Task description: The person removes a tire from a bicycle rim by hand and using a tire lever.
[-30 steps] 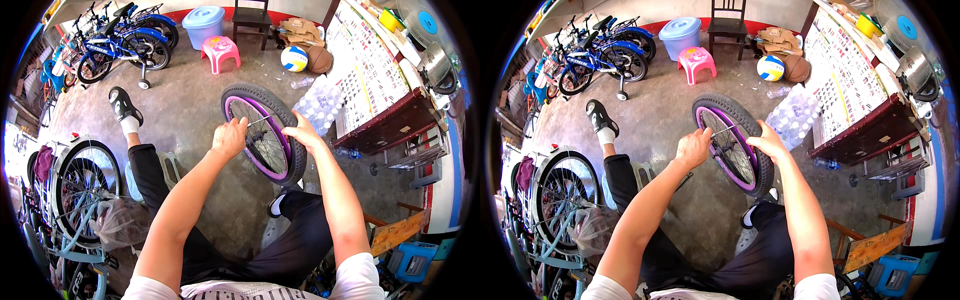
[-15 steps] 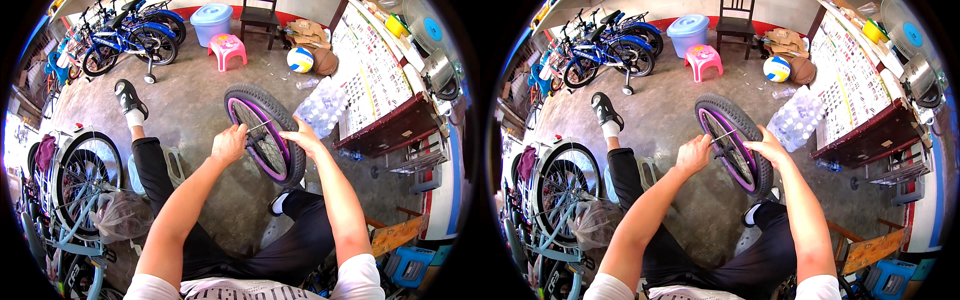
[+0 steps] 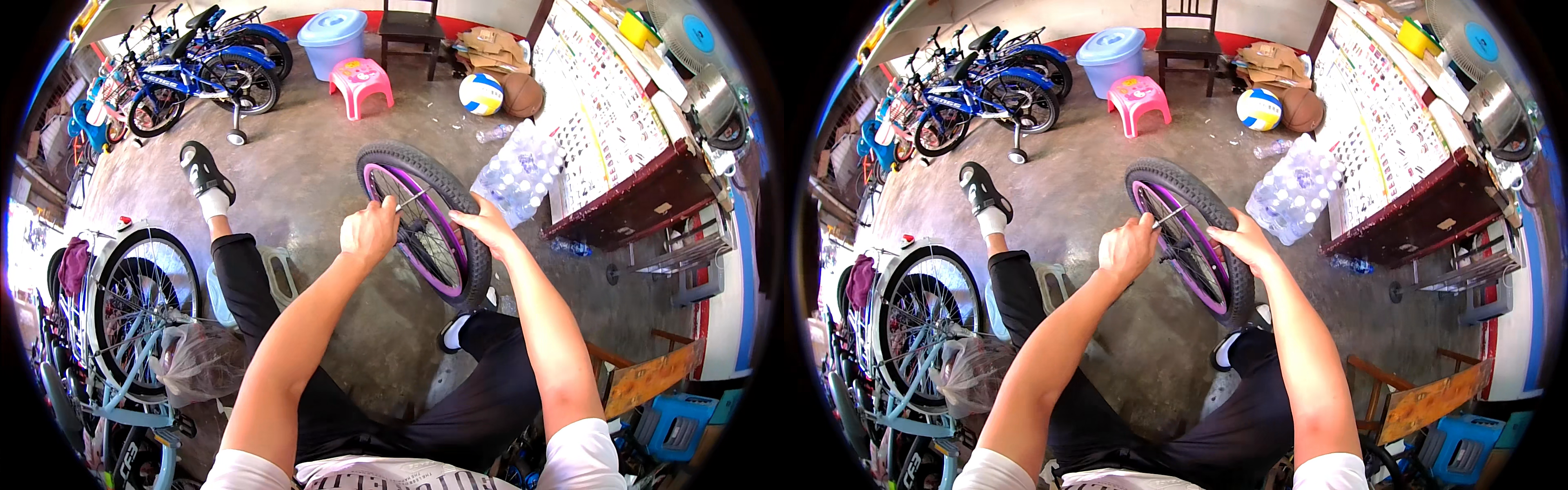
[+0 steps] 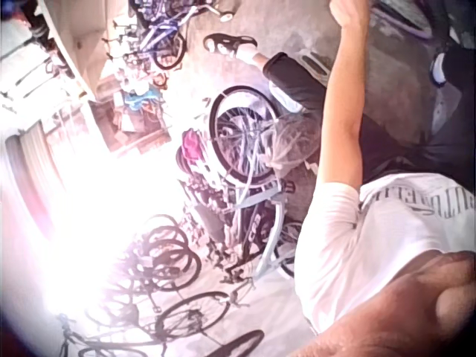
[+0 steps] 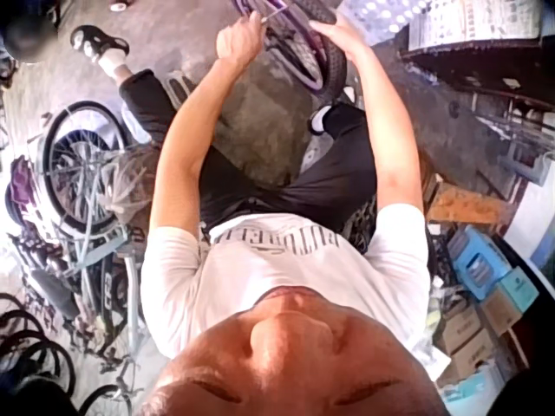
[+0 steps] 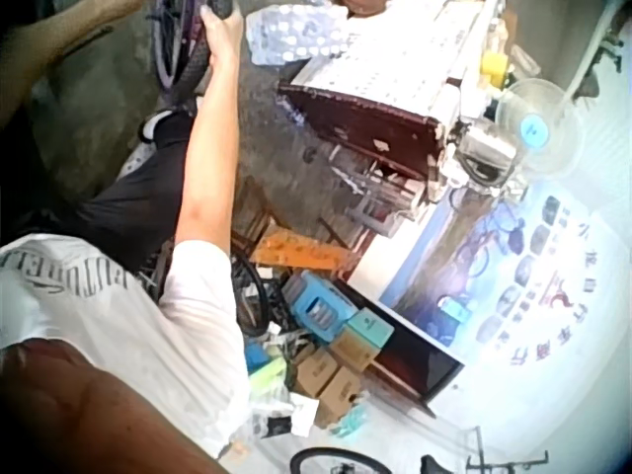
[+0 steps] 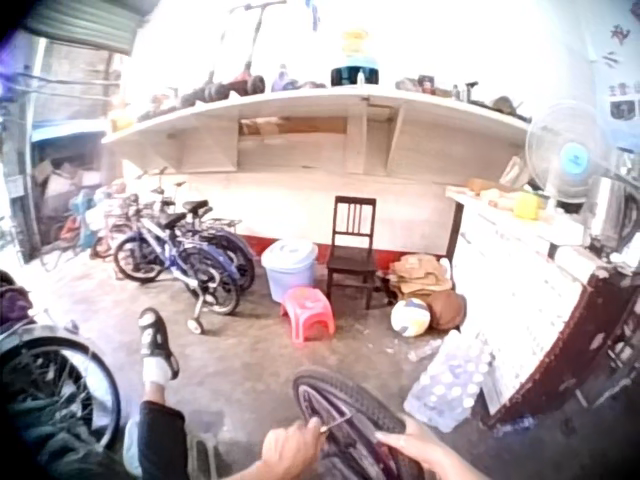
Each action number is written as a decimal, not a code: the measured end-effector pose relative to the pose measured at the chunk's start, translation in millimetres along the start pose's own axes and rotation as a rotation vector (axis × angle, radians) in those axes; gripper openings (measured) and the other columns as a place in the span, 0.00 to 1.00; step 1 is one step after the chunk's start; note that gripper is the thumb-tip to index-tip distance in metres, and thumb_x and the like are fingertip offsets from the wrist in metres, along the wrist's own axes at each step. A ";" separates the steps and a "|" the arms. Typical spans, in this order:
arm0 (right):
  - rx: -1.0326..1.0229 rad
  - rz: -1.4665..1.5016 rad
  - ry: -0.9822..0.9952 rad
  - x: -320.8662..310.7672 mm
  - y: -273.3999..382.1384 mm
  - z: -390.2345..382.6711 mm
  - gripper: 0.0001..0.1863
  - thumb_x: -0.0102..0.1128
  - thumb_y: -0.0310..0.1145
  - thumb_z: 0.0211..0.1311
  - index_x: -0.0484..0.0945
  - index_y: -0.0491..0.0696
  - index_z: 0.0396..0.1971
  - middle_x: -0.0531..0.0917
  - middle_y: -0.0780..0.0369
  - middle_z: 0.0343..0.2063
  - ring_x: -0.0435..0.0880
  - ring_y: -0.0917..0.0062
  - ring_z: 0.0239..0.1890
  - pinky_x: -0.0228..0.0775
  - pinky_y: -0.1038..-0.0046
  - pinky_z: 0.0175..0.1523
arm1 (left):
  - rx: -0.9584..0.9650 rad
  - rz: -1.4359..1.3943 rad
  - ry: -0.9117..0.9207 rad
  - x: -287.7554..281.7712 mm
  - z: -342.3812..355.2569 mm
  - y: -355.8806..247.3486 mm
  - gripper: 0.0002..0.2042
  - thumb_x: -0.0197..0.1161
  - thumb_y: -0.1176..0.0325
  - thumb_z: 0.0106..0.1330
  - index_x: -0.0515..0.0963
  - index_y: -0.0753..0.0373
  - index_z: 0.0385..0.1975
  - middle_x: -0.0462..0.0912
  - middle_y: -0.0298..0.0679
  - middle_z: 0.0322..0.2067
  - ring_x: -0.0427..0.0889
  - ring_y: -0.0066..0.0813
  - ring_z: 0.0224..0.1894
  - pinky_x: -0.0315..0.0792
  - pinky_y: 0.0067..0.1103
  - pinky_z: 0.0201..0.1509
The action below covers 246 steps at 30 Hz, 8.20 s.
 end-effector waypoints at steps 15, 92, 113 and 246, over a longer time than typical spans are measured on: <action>0.122 -0.004 0.148 1.8 -2.8 -17.4 0.37 0.71 0.35 0.68 0.68 0.47 0.75 0.88 0.58 0.39 0.88 0.75 0.35 0.83 0.68 0.43 | 0.015 0.013 0.431 -66.8 -5.3 21.3 0.24 0.62 0.43 0.73 0.79 0.59 0.52 0.91 0.50 0.40 0.90 0.57 0.45 0.81 0.46 0.49; -0.328 -0.895 -0.256 -50.2 18.9 -7.6 0.41 0.76 0.67 0.55 0.82 0.45 0.55 0.90 0.48 0.46 0.89 0.51 0.53 0.79 0.55 0.57 | -0.149 0.080 0.357 -22.2 9.0 86.6 0.24 0.55 0.44 0.78 0.86 0.60 0.47 0.89 0.58 0.42 0.87 0.62 0.49 0.80 0.49 0.55; -0.259 -0.819 -0.221 -78.1 9.3 -9.3 0.41 0.79 0.63 0.56 0.81 0.47 0.59 0.90 0.52 0.49 0.89 0.57 0.55 0.78 0.60 0.61 | 0.009 0.140 0.745 -55.7 84.9 79.3 0.24 0.57 0.42 0.76 0.85 0.57 0.54 0.90 0.47 0.39 0.91 0.45 0.38 0.82 0.39 0.40; -0.344 -1.107 -0.070 4.4 94.7 -7.6 0.43 0.86 0.49 0.46 0.71 0.47 0.58 0.88 0.47 0.42 0.88 0.47 0.50 0.77 0.52 0.52 | -0.344 -0.451 0.001 -42.7 -56.6 52.3 0.20 0.62 0.49 0.77 0.81 0.63 0.41 0.85 0.53 0.27 0.86 0.60 0.34 0.76 0.44 0.39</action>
Point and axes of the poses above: each hand's wrist, its own z-axis towards the middle knuckle, its own x-axis out of the palm, y = z × x, the point moved 2 cm from there along z, towards the middle knuckle
